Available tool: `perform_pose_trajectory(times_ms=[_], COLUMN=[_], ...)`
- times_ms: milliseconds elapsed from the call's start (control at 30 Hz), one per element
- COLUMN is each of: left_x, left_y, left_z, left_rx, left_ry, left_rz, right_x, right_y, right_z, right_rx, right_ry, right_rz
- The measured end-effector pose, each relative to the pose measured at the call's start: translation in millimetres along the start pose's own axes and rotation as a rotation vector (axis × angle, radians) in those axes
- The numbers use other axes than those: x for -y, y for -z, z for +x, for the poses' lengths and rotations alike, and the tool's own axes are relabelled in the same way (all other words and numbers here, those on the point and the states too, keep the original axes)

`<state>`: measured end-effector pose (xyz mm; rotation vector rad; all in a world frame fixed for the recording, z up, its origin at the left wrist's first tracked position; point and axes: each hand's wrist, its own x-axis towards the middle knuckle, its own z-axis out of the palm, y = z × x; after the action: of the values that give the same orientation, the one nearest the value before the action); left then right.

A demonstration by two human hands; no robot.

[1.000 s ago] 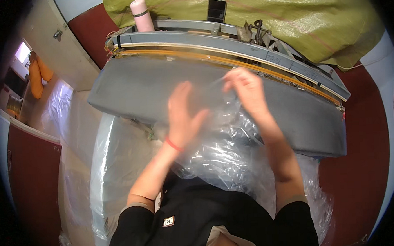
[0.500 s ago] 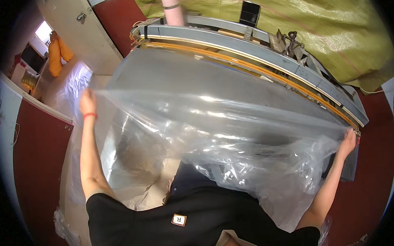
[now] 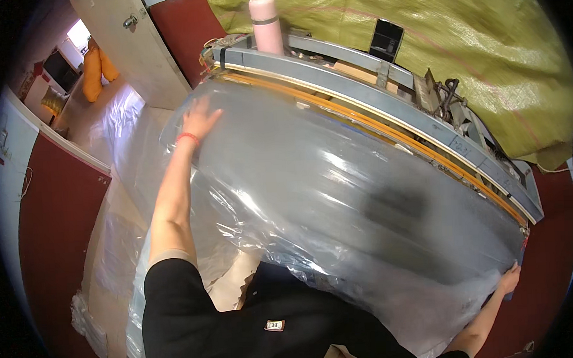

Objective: Using a heat sealing machine to seal large plastic bags.

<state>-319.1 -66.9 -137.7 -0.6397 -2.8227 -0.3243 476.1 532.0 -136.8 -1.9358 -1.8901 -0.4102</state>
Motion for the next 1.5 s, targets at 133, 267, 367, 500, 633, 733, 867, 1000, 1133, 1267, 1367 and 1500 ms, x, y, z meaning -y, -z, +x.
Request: perform_pose_trajectory(times_ms=[133,267,367,500,633,733,867,1000,1133,1267,1367,1500], left_x=[4.8,29.3,46.8,37.9,90.6,184.5,209.0,192.6,222.4,124.2,29.6,-61.5], left_y=[9.9,13.1,5.0,77.6,58.1,-39.3,-116.5,-47.5,25.6,141.8,197.3,225.4], left_z=[22.9,47.1,79.6,14.3,-58.9,-133.4,-216.4,-238.0,-241.9,-219.0,-217.6,-225.9], left_rx=[0.107,0.277,0.045,-0.389,-0.714,-0.503,-0.180,-0.108,-0.744,-0.806,-0.701,-0.535], left_ry=[0.069,0.126,-0.015,0.033,0.300,0.418,0.276,0.545,0.533,0.236,-0.186,-0.683], left_rz=[0.000,-0.065,-0.358,-0.704,-0.851,-0.380,0.069,-0.005,-0.329,-0.735,-0.564,-0.628], right_x=[-4.0,-12.2,-63.6,-35.2,-33.1,-12.1,33.9,131.5,258.5,390.6,459.9,484.7], right_y=[-4.2,-20.0,-28.3,2.8,36.6,28.5,8.6,32.6,76.0,162.2,245.5,333.6], right_z=[9.7,20.5,55.8,69.5,53.0,56.2,73.2,66.1,14.0,-115.4,-242.7,-364.6], right_rx=[0.022,0.023,0.275,0.257,0.089,0.117,0.148,0.234,0.265,0.447,0.825,1.236], right_ry=[0.029,0.047,0.121,0.080,0.119,0.144,0.419,0.651,0.883,1.008,1.122,1.535], right_rz=[-0.092,-0.139,0.029,0.091,0.071,0.173,0.410,0.557,0.807,1.030,1.201,1.481])
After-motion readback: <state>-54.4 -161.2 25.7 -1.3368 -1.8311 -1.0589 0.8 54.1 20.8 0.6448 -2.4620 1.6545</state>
